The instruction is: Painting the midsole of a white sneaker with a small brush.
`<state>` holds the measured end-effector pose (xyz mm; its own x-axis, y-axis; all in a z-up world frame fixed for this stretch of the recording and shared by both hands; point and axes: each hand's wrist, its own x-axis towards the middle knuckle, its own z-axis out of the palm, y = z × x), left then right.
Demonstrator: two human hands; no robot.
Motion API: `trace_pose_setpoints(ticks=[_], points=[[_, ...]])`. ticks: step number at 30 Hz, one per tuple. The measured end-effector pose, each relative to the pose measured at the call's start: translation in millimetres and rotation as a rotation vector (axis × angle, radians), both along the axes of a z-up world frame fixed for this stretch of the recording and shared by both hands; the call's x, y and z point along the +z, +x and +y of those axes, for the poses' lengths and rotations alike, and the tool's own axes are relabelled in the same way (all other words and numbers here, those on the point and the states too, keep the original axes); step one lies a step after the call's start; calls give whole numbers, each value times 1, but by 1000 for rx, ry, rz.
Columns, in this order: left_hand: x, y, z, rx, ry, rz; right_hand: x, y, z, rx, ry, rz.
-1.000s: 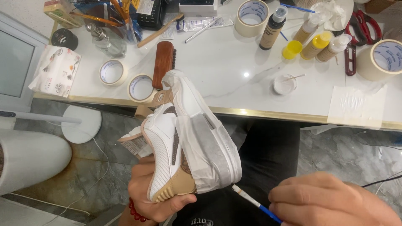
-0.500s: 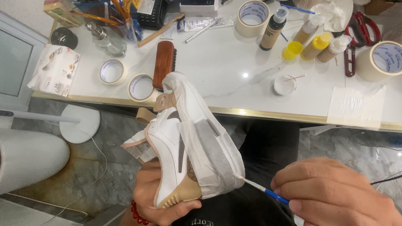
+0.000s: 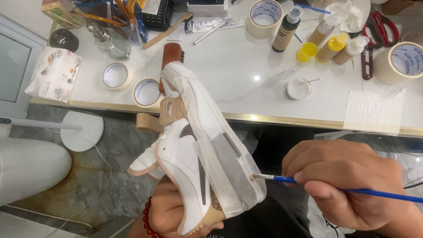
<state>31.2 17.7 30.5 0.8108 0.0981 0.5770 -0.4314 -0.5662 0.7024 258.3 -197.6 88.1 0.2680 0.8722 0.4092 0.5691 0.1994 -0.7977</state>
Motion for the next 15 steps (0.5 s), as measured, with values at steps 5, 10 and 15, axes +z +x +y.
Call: trace_pose_setpoints(ticks=[5, 10, 15], points=[[-2, 0, 2, -31, 68, -23, 8, -11, -1, -24, 32, -20], [-3, 5, 3, -78, 116, -80, 11, -19, -1, -69, 68, -36], [-11, -1, 5, -61, 168, -68, 10, -17, -7, 60, 80, -153]])
